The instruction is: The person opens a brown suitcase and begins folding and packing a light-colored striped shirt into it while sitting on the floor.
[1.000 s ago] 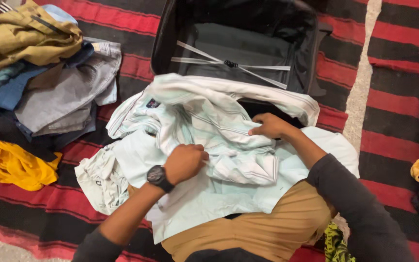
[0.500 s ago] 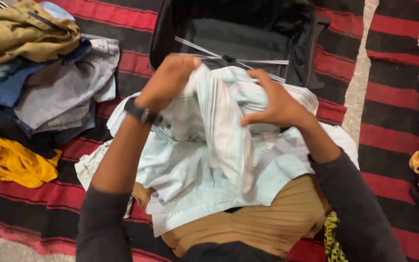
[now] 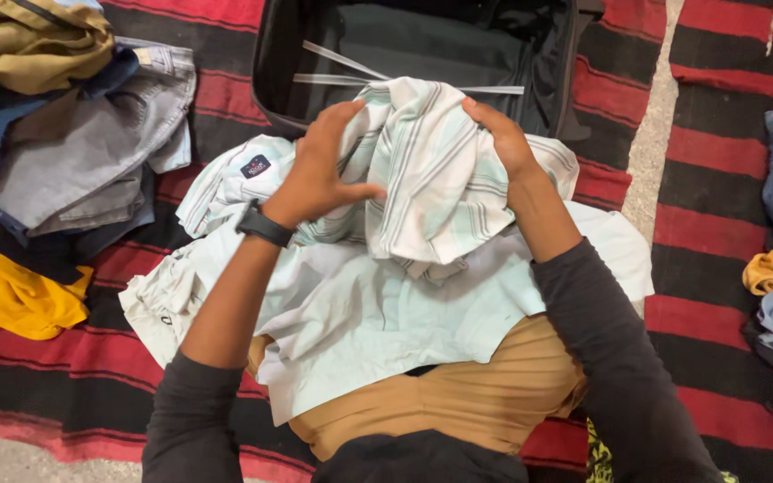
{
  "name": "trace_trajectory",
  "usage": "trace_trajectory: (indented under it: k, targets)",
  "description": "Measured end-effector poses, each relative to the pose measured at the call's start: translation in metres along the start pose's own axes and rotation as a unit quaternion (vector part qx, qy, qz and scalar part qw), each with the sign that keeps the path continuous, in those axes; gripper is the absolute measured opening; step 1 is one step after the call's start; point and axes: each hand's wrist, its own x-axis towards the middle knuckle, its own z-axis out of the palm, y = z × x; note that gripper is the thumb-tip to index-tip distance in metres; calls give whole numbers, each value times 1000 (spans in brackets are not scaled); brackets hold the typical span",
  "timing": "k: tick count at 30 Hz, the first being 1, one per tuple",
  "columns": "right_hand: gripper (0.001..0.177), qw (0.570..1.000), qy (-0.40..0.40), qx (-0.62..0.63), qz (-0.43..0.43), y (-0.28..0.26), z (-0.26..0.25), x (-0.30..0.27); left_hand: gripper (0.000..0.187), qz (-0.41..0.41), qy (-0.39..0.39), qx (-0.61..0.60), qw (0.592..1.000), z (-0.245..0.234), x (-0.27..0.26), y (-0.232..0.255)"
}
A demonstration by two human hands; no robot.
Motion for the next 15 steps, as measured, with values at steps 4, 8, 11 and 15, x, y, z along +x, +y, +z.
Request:
trace_trajectory:
  k: [4,8,11,15]
  targets:
    - [39,999,32,-38,-8,9,-14,6,101,82,56,148,984,21,-3,28]
    - [34,995,46,-82,-42,17,-39,24,65,164,54,220,960,36,6,26]
    - [21,820,183,-458,-289,16,-57,30,36,42,36,21,998,40,31,10]
    - [17,831,247,-384,-318,-9,-52,8,24,-205,132,-490,837,-2,62,-1]
